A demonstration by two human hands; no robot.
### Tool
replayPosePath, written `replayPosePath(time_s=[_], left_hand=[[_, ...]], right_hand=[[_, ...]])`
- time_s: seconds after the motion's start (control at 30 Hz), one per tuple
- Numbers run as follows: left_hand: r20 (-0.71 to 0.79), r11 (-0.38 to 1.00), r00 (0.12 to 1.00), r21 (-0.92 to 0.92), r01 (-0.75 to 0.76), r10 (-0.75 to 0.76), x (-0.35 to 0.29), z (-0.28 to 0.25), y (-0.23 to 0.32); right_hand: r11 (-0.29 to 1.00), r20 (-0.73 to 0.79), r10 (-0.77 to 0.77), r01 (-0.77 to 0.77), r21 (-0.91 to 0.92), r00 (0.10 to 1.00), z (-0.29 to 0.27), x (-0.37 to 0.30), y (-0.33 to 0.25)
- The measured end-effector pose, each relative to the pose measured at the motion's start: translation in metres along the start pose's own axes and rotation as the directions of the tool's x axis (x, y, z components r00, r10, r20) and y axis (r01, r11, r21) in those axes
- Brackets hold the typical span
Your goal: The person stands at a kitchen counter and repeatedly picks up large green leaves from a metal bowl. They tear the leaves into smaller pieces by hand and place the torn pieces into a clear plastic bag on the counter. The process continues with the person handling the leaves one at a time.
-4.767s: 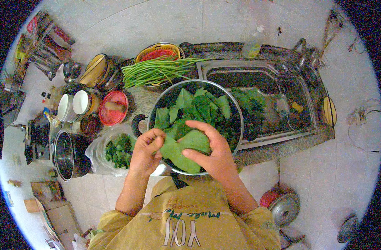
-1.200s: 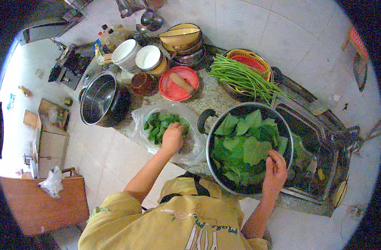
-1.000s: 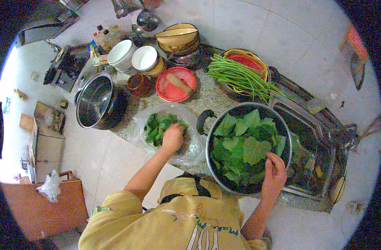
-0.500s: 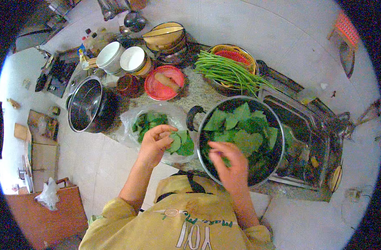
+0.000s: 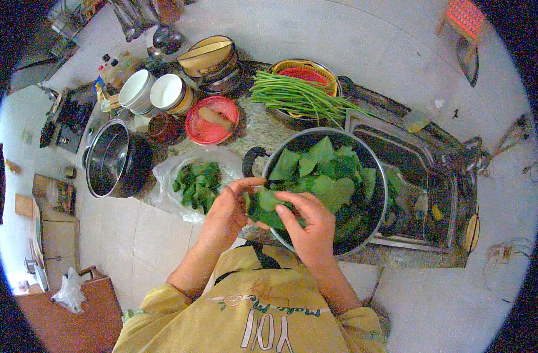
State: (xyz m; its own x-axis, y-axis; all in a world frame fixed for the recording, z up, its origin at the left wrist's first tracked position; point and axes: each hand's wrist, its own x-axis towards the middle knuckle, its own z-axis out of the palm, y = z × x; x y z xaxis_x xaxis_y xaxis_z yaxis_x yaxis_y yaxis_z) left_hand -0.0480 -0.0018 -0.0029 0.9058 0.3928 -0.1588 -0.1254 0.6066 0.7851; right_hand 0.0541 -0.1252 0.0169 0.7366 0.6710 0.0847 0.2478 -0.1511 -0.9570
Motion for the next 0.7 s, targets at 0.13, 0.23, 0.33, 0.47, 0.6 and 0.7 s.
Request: replayPosePath(time_s=[0.13,0.23,0.33,0.47,0.6,0.7], left_hand=[[0.001,0.983,0.998,0.172,-0.069,0.070,0.000,0.015,0.000],[-0.051,0.958,0.995,0.280,-0.063,0.081,0.000,0.021,0.001],[-0.071,0.948,0.994,0.312,-0.057,0.083,-0.001,0.021,0.003],[-0.093,0.933,0.989,0.354,-0.073,0.112,-0.003,0.026,0.003],[-0.066,0.961,0.997,0.274,-0.026,0.046,-0.004,0.025,0.005],[-0.073,0.964,0.997,0.264,-0.018,0.039,-0.004,0.022,0.003]], right_hand=[[0.998,-0.117,0.022,-0.016,0.054,0.993,-0.004,-0.003,0.010],[0.926,-0.138,0.288,-0.239,0.292,0.948,-0.008,-0.006,0.003],[0.983,-0.302,0.113,-0.062,0.175,0.947,-0.010,-0.006,0.010],[0.966,-0.340,0.160,-0.076,0.247,0.927,-0.014,-0.005,0.016],[0.918,-0.323,0.294,-0.172,0.357,0.900,-0.020,-0.005,0.017],[0.869,-0.292,0.350,-0.191,0.457,0.890,-0.026,-0.004,0.009]])
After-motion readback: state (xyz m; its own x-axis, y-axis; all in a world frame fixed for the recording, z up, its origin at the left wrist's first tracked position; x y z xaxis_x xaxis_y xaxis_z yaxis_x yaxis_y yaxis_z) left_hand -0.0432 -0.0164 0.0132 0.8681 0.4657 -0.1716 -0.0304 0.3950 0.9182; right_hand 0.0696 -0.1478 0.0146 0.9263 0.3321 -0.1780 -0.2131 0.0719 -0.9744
